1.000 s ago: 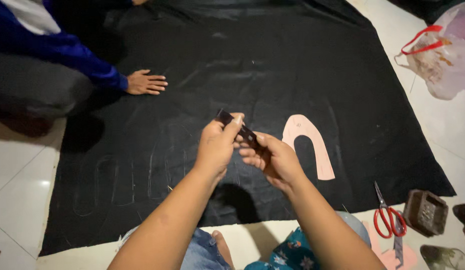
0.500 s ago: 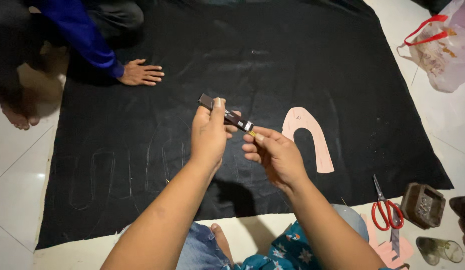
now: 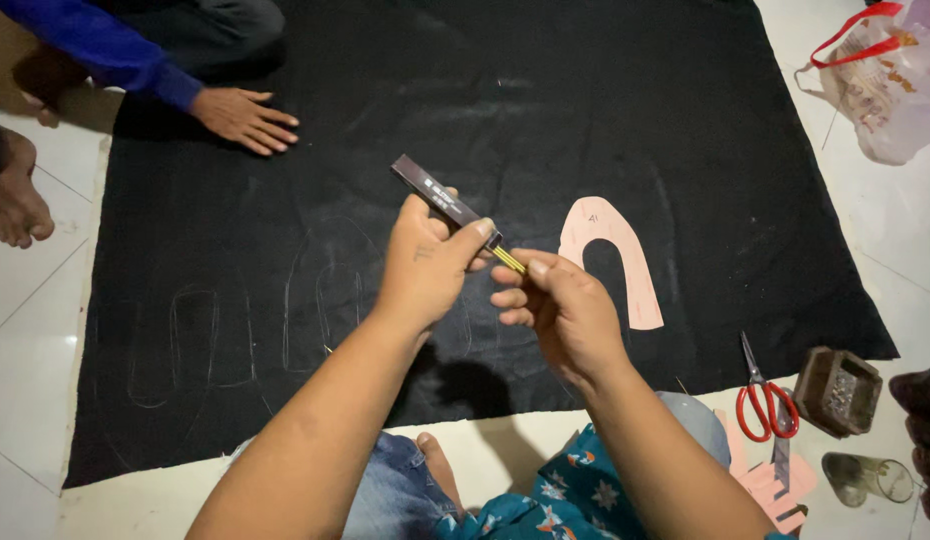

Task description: The person places a U-shaped paper pattern on a black fabric and uses a chalk-like tool to trace its outline. They then use scissors to trim a small piece of the pattern and continue tracing additional outlines on the fabric.

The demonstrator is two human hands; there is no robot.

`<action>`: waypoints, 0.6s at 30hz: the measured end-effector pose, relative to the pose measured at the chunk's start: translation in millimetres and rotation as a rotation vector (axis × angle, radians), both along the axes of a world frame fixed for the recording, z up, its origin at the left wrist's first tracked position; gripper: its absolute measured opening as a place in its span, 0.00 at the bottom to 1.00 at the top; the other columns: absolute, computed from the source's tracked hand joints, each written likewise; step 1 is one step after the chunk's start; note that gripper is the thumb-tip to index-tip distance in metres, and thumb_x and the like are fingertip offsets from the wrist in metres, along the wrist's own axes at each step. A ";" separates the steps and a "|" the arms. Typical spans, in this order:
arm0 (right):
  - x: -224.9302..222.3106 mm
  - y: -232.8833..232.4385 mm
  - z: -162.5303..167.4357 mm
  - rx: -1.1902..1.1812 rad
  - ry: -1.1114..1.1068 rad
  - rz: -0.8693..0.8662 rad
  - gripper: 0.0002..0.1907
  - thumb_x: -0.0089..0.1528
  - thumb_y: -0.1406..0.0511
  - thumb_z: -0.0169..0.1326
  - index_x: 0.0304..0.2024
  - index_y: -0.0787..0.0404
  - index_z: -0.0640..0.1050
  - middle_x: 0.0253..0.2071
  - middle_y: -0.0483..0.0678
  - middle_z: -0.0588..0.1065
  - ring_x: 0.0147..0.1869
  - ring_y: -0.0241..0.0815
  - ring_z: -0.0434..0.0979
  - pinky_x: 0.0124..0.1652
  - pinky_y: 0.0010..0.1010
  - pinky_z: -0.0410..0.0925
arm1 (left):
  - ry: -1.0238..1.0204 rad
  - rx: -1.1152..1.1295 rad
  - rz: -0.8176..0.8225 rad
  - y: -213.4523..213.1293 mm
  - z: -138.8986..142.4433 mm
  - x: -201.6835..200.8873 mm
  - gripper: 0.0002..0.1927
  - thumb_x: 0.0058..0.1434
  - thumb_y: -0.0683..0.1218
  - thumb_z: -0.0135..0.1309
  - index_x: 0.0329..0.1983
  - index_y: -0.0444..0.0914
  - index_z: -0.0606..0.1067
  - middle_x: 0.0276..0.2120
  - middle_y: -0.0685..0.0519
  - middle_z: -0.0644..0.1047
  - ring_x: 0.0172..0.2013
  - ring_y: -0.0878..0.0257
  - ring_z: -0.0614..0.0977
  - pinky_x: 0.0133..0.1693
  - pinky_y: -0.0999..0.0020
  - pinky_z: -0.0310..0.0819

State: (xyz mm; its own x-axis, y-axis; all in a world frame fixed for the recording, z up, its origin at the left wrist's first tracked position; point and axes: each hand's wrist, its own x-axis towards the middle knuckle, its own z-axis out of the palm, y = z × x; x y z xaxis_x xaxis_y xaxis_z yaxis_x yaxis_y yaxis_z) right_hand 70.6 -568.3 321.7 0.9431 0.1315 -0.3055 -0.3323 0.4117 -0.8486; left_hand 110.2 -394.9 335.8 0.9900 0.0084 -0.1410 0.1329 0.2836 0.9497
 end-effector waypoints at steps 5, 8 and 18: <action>3.5 -2.6 -7.4 0.028 -0.017 -0.034 0.17 0.69 0.66 0.45 0.54 0.73 0.74 0.43 0.56 0.79 0.40 0.42 0.81 0.39 0.31 0.75 | 0.040 -0.041 0.029 6.6 -0.9 7.8 0.20 0.61 0.40 0.57 0.53 0.30 0.63 0.33 0.46 0.80 0.30 0.66 0.81 0.32 0.73 0.77; 8.3 1.6 -6.5 -0.002 -0.053 -0.009 0.15 0.69 0.66 0.47 0.54 0.72 0.74 0.43 0.52 0.77 0.40 0.40 0.80 0.39 0.30 0.74 | 0.051 -0.049 0.052 9.4 0.5 9.9 0.18 0.61 0.40 0.57 0.50 0.34 0.64 0.33 0.47 0.80 0.31 0.67 0.81 0.32 0.73 0.76; 31.9 34.8 -10.2 -0.142 -0.012 0.030 0.12 0.63 0.67 0.58 0.48 0.64 0.78 0.35 0.46 0.78 0.36 0.36 0.79 0.38 0.28 0.73 | 0.027 -0.055 0.098 32.1 -2.0 17.8 0.16 0.60 0.39 0.58 0.48 0.32 0.67 0.31 0.49 0.79 0.29 0.67 0.79 0.30 0.72 0.73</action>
